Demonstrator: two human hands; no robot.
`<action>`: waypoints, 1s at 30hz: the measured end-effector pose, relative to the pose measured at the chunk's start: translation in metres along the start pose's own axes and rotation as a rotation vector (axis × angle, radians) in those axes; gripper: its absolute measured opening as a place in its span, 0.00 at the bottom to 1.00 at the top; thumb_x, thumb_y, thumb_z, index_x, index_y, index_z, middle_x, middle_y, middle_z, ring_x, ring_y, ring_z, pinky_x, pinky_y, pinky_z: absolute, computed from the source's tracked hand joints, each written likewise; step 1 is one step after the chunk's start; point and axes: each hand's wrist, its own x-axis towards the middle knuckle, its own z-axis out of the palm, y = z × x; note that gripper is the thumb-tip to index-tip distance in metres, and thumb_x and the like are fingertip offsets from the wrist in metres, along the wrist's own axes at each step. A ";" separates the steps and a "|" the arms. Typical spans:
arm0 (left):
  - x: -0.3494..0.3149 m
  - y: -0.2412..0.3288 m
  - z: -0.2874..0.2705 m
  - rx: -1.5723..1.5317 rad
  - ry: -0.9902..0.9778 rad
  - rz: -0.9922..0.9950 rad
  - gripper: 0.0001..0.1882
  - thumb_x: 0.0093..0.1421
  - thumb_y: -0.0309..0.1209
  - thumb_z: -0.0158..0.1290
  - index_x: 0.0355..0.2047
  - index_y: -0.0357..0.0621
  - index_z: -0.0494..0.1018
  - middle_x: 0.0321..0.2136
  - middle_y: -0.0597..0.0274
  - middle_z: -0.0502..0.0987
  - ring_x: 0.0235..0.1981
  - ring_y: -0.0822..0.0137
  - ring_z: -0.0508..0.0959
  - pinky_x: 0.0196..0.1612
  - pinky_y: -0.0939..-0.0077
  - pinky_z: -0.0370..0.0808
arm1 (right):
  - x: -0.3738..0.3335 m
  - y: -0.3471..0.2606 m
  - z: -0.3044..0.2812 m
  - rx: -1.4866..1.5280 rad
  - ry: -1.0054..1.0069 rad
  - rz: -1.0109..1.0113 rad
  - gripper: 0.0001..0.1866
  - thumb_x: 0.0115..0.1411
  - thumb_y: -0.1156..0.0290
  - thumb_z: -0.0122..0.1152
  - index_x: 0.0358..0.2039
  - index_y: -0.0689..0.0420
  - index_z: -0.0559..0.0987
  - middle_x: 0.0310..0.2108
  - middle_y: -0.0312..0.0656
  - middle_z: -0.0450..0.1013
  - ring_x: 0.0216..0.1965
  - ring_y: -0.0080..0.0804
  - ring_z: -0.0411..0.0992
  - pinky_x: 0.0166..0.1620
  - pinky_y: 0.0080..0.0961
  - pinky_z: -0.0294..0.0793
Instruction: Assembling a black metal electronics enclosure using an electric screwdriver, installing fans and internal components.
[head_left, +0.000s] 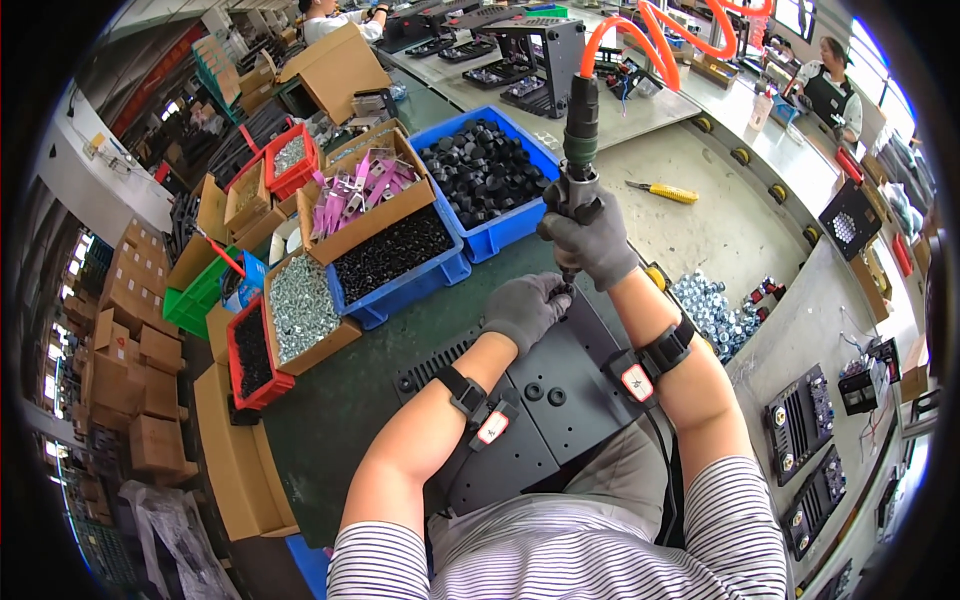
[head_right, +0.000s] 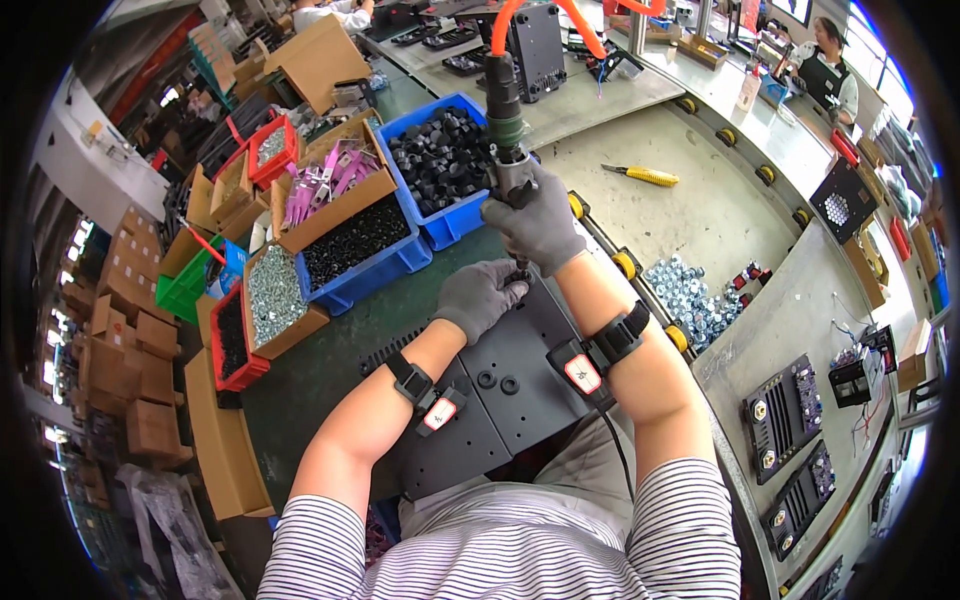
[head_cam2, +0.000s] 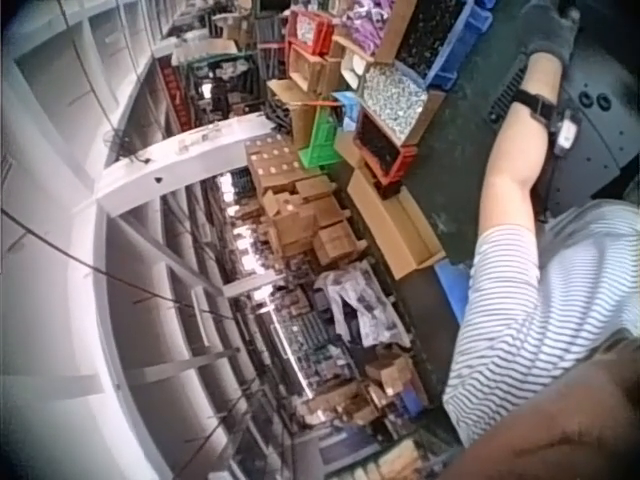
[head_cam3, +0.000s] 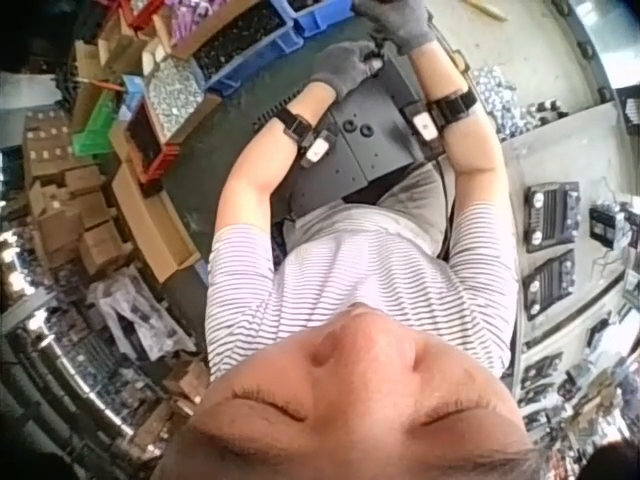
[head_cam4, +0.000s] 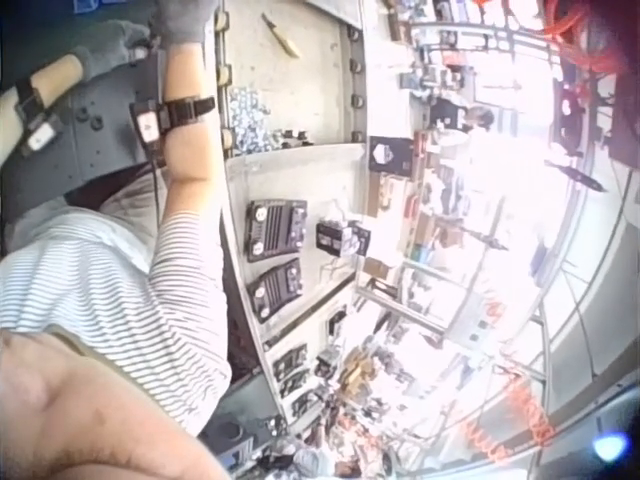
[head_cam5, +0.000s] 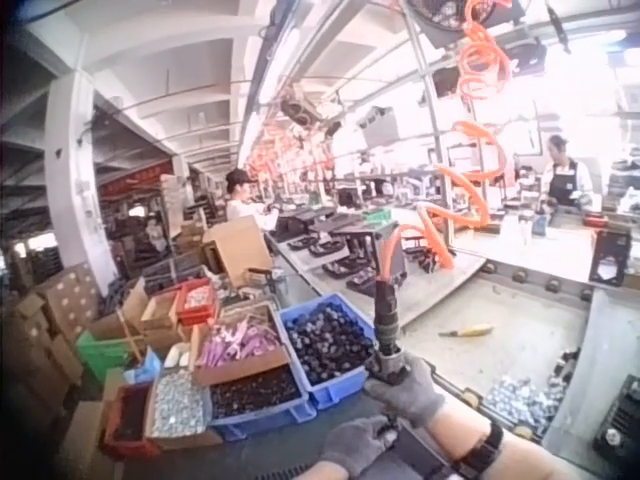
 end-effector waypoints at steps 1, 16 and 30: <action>0.002 -0.003 0.000 -0.042 -0.003 0.032 0.17 0.55 0.40 0.54 0.43 0.47 0.74 0.35 0.62 0.79 0.33 0.68 0.78 0.38 0.73 0.72 | 0.000 0.000 -0.001 0.045 -0.013 0.025 0.17 0.45 0.75 0.63 0.37 0.60 0.71 0.22 0.33 0.69 0.21 0.17 0.65 0.23 0.18 0.65; -0.096 -0.014 -0.091 -1.350 -0.134 -0.319 0.16 0.65 0.26 0.38 0.50 0.35 0.66 0.33 0.59 0.74 0.22 0.80 0.68 0.19 0.92 0.65 | 0.004 -0.004 0.001 0.092 -0.090 0.053 0.15 0.46 0.79 0.59 0.37 0.57 0.70 0.21 0.34 0.66 0.15 0.18 0.62 0.16 0.17 0.59; -0.186 -0.016 -0.029 -1.860 -0.387 -0.373 0.18 0.65 0.39 0.44 0.46 0.37 0.68 0.22 0.73 0.66 0.18 0.82 0.58 0.19 0.92 0.60 | -0.131 -0.101 0.040 0.692 -0.198 -0.398 0.20 0.46 0.78 0.63 0.39 0.55 0.67 0.30 0.39 0.65 0.30 0.31 0.70 0.33 0.30 0.74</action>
